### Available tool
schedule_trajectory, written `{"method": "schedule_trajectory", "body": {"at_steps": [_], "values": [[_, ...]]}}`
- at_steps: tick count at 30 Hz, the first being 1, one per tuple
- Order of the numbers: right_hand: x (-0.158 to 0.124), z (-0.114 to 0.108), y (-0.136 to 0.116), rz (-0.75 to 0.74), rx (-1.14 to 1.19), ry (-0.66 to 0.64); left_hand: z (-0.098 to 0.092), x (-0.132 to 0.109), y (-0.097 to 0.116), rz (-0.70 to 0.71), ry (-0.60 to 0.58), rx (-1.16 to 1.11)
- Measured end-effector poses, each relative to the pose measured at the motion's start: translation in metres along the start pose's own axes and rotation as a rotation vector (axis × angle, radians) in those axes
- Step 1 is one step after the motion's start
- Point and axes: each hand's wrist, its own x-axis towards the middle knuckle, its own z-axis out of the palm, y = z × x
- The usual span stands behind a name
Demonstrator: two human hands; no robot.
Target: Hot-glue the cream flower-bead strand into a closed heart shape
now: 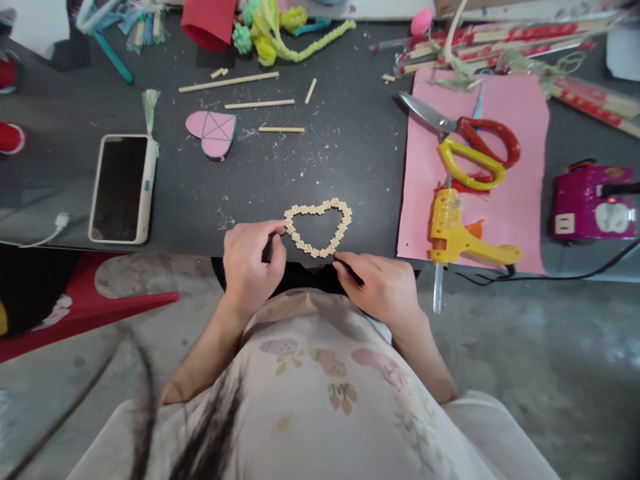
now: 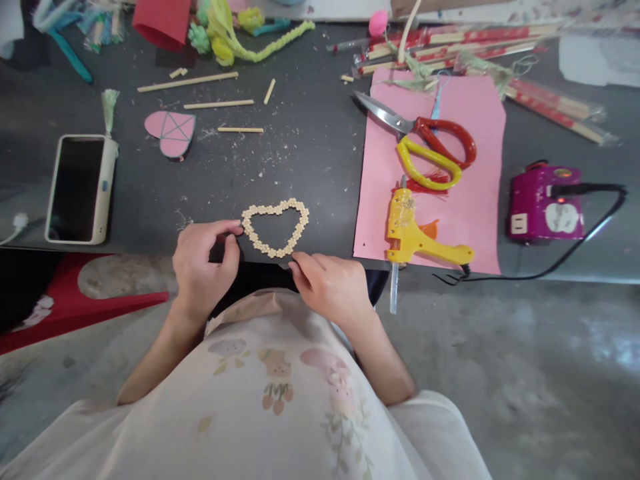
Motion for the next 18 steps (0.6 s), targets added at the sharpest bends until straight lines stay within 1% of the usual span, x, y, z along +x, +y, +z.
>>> {"method": "schedule_trajectory", "body": {"at_steps": [4,6,8,11,14,15,16,18], "values": [[0.001,-0.001,0.001,0.011,0.018,0.007,-0.001,-0.002,0.001,0.014,-0.002,-0.019],[0.003,-0.002,0.001,0.043,0.016,0.026,-0.001,-0.003,0.001,0.017,-0.004,-0.022],[0.006,-0.004,0.001,0.127,-0.001,0.035,-0.001,-0.003,0.001,0.015,-0.008,-0.022],[0.016,-0.006,0.001,0.293,-0.03,-0.005,-0.003,0.001,-0.001,0.015,-0.014,-0.015],[0.029,-0.007,0.0,0.408,-0.027,-0.073,-0.005,0.013,-0.002,0.015,-0.073,0.03],[0.034,-0.007,-0.001,0.437,-0.023,-0.093,-0.006,0.018,-0.003,-0.008,-0.134,0.066],[0.038,-0.007,-0.001,0.46,-0.023,-0.111,-0.006,0.024,-0.003,-0.018,-0.169,0.1],[0.047,-0.008,-0.003,0.497,-0.035,-0.137,-0.006,0.035,-0.003,0.002,-0.235,0.153]]}}
